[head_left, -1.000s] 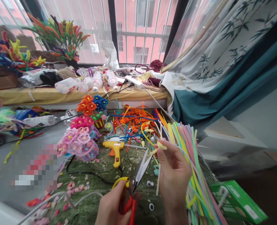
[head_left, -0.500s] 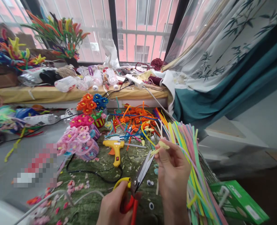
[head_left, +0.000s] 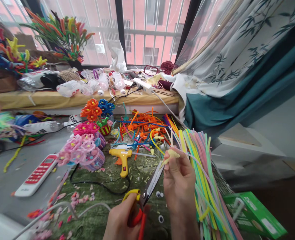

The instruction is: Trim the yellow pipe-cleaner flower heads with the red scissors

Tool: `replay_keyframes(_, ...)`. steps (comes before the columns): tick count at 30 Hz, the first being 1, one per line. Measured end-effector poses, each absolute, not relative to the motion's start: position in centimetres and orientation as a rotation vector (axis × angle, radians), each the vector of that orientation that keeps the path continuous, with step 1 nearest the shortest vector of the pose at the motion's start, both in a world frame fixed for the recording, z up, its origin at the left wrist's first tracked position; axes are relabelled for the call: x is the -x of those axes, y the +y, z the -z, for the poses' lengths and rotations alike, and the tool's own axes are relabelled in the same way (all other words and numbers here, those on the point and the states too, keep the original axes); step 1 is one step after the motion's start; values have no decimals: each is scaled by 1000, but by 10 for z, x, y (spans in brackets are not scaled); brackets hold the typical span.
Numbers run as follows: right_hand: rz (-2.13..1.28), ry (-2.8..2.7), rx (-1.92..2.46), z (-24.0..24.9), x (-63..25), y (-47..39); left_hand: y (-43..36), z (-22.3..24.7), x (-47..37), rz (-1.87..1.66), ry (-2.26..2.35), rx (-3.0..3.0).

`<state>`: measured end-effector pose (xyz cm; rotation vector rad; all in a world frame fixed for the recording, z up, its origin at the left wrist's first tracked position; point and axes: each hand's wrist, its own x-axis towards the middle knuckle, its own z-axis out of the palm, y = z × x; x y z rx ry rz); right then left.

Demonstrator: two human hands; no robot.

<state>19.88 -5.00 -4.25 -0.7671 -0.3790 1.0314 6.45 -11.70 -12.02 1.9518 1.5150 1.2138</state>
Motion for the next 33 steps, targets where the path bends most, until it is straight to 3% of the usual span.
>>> replay_keyframes(33, -1016, -464, 825, 51, -204, -44, -116, 96, -58, -1033, 1566, -1536)
